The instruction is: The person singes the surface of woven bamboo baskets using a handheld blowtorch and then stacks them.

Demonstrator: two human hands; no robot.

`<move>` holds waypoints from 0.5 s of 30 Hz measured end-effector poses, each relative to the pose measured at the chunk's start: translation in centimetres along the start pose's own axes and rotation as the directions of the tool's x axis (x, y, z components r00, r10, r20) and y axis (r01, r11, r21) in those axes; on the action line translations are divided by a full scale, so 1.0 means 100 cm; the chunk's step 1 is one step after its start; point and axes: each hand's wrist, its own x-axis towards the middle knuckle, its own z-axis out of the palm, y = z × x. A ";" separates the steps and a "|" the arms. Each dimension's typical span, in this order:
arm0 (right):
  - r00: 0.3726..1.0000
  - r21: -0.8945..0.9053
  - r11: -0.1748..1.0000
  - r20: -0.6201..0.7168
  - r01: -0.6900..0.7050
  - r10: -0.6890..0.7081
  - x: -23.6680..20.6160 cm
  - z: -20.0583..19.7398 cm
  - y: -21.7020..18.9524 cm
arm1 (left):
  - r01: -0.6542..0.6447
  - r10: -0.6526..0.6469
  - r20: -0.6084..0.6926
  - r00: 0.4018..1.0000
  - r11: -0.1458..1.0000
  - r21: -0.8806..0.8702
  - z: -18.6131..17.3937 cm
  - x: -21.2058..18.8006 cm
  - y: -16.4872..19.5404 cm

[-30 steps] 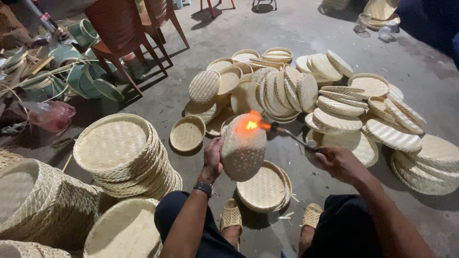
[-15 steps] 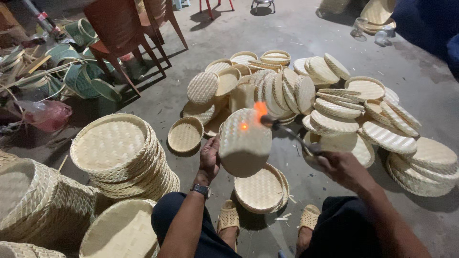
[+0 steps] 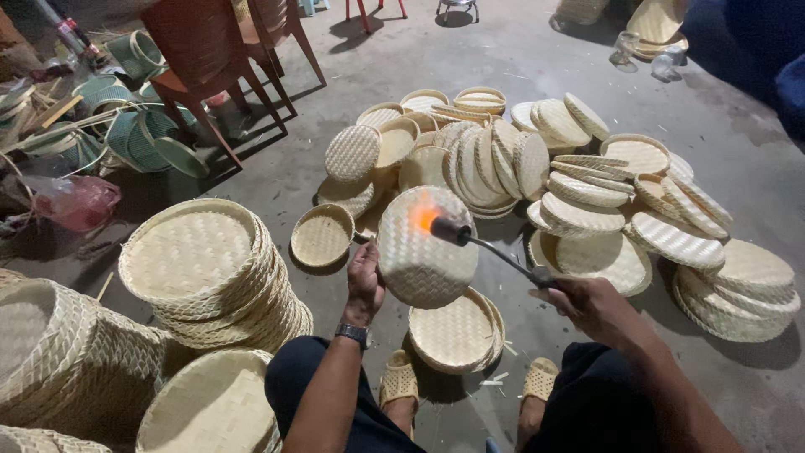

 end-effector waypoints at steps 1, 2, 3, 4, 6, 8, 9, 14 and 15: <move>1.000 0.017 1.000 -0.002 -0.016 0.016 -0.001 0.001 0.003 | 0.003 -0.003 -0.043 0.999 1.000 0.000 -0.003 0.001 -0.001; 0.999 -0.008 0.999 -0.040 -0.034 0.033 -0.003 0.002 0.006 | 0.005 -0.005 -0.086 0.996 1.000 0.000 -0.006 0.002 -0.001; 0.996 -0.036 0.998 -0.078 -0.049 0.046 -0.005 0.002 0.011 | 0.003 -0.003 -0.129 0.992 1.000 -0.002 -0.009 0.003 0.000; 0.992 -0.065 0.996 -0.114 -0.065 0.057 -0.008 0.001 0.015 | -0.010 0.008 -0.134 0.991 1.000 -0.009 -0.012 0.003 0.001; 0.991 -0.048 0.993 -0.081 -0.111 0.107 -0.018 0.002 0.025 | -0.028 0.025 -0.142 0.990 0.999 -0.018 -0.017 0.004 0.004; 0.989 -0.031 0.991 -0.063 -0.133 0.131 -0.022 0.003 0.029 | -0.059 0.051 -0.184 0.982 0.998 -0.037 -0.017 0.004 0.006; 0.990 -0.023 0.991 -0.063 -0.130 0.128 -0.022 0.003 0.029 | -0.074 0.063 -0.204 0.977 0.996 -0.047 -0.017 0.005 0.006; 0.958 0.076 0.959 -0.068 -0.273 0.278 -0.022 -0.008 0.015 | -0.118 0.101 -0.214 0.972 0.991 -0.070 -0.010 0.007 0.009; 0.959 0.087 0.957 -0.045 -0.276 0.280 -0.026 -0.012 0.012 | -0.119 0.099 -0.228 0.969 0.990 -0.072 -0.009 0.007 0.011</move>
